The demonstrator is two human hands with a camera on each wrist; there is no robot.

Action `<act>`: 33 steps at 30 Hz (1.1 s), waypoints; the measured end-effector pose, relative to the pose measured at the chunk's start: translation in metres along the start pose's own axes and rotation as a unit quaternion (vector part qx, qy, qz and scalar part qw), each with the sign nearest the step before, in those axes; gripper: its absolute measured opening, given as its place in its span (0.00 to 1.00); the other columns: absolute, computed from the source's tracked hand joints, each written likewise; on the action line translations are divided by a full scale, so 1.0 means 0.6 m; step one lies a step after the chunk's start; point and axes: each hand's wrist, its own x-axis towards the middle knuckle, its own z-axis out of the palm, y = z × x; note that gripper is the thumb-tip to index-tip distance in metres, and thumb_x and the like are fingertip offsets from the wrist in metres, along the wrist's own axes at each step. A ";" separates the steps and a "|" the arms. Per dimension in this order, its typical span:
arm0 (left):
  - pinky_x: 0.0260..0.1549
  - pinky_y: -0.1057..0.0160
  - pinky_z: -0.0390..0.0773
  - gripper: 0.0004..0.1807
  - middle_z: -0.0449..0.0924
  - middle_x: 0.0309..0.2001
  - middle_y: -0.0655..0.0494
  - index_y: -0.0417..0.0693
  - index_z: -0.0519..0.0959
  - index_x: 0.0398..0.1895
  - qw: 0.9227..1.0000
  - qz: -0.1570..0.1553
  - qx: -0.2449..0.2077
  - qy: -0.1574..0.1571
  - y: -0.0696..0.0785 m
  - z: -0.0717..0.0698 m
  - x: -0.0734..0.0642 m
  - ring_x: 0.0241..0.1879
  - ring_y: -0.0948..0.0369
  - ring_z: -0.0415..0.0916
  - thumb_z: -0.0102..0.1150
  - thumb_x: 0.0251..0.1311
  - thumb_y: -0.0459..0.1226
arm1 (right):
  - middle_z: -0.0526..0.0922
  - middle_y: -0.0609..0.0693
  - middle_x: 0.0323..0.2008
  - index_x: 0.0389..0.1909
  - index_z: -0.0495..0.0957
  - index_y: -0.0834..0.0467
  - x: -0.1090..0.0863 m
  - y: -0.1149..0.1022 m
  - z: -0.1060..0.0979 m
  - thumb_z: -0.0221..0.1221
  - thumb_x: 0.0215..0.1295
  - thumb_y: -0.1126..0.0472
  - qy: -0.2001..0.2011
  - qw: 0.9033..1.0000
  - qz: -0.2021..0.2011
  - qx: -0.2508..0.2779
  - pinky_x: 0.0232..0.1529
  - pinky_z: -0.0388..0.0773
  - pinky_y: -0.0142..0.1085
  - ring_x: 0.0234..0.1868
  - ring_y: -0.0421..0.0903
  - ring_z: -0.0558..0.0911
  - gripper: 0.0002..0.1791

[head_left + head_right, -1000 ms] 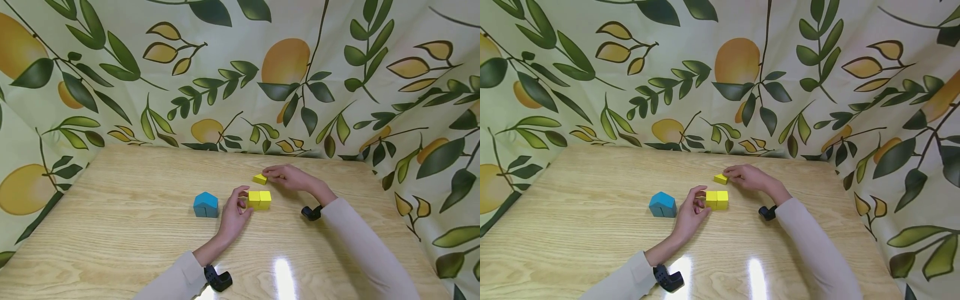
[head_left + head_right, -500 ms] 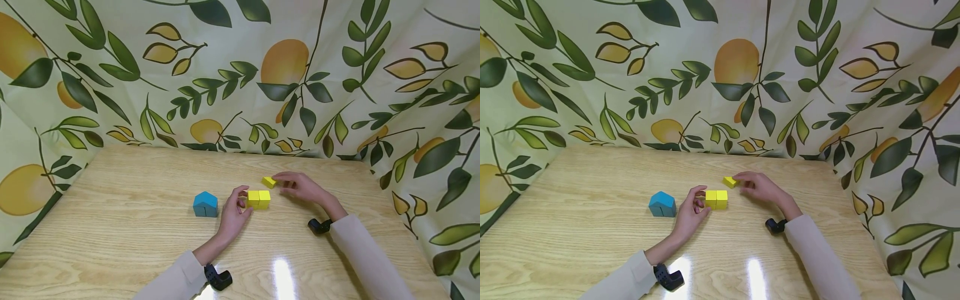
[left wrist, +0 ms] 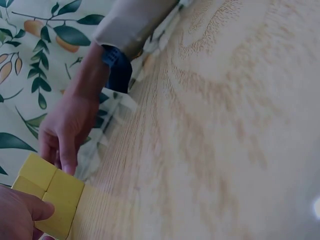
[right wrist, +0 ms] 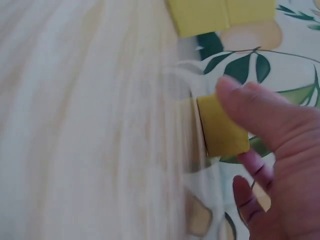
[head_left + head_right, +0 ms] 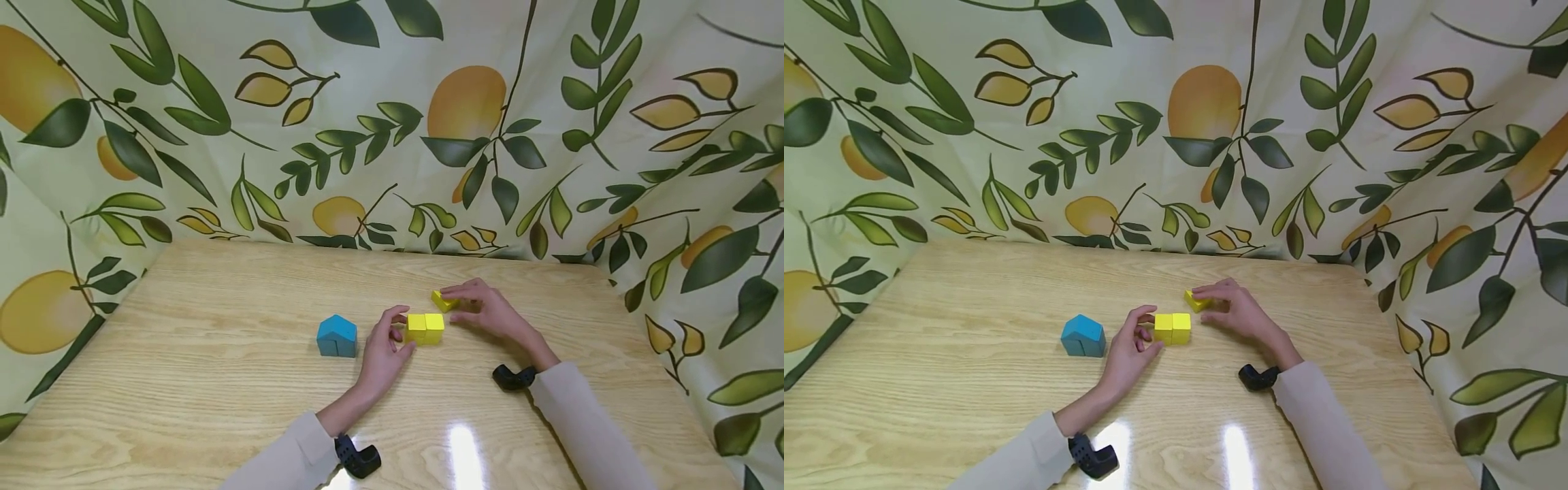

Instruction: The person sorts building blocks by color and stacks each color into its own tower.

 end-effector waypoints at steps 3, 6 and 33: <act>0.27 0.69 0.68 0.34 0.75 0.47 0.53 0.49 0.69 0.60 1.000 -0.003 0.003 -0.001 0.002 0.001 -0.001 0.33 0.54 0.69 0.67 0.49 0.21 | 0.76 0.39 0.58 0.57 0.79 0.46 -0.002 0.007 0.007 0.69 0.55 0.56 0.010 1.000 0.018 0.016 0.53 0.67 0.48 0.54 0.44 0.70 0.26; 0.27 0.69 0.68 0.34 0.75 0.47 0.53 0.50 0.69 0.60 1.000 -0.003 0.005 -0.002 0.002 0.001 -0.003 0.34 0.54 0.69 0.67 0.49 0.22 | 0.76 0.40 0.57 0.59 0.77 0.44 -0.004 0.018 0.013 0.69 0.55 0.56 0.024 0.999 0.030 0.028 0.53 0.67 0.47 0.54 0.44 0.71 0.28; 0.27 0.68 0.68 0.26 0.75 0.45 0.54 0.43 0.72 0.55 1.000 -0.011 0.009 0.008 0.001 0.002 -0.002 0.31 0.55 0.69 0.66 0.52 0.24 | 0.81 0.48 0.50 0.54 0.79 0.54 -0.007 -0.023 0.004 0.69 0.56 0.54 0.074 0.987 0.086 0.111 0.49 0.72 0.45 0.46 0.47 0.75 0.24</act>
